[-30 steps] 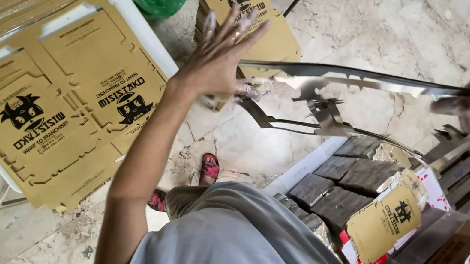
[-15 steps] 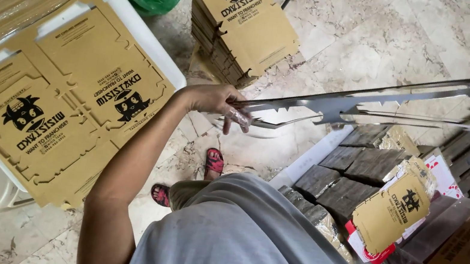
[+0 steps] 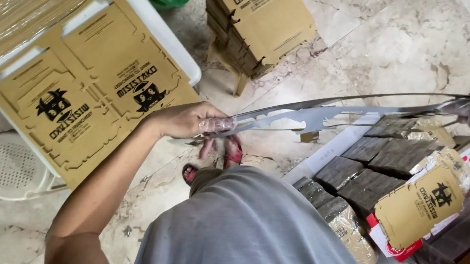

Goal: Stripping waste material from die-cut cardboard sheets and stacking the box templates for assembly.

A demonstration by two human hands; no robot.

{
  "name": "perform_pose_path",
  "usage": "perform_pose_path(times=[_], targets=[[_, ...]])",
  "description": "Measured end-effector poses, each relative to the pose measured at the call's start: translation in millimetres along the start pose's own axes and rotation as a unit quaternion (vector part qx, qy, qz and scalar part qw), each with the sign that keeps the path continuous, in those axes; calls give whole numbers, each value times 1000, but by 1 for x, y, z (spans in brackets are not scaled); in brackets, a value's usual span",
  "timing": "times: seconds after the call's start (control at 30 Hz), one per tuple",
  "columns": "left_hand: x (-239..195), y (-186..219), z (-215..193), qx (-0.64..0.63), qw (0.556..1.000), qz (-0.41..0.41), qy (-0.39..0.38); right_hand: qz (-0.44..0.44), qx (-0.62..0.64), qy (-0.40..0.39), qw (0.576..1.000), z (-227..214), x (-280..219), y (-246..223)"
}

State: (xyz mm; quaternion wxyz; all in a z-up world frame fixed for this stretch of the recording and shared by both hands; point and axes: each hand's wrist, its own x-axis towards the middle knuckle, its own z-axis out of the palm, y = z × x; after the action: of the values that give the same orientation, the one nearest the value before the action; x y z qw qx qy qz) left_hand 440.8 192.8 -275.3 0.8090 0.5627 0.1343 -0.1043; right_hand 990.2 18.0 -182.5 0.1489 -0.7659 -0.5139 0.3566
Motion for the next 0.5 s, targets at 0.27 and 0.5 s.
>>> perform_pose_path(times=[0.27, 0.5], targets=[[-55, -30, 42, 101, 991, -50, 70, 27, -245, -131, 960, 35, 3, -58], [-99, -66, 34, 15, 997, 38, -68, 679, 196, -61, 705, 65, 72, -78]])
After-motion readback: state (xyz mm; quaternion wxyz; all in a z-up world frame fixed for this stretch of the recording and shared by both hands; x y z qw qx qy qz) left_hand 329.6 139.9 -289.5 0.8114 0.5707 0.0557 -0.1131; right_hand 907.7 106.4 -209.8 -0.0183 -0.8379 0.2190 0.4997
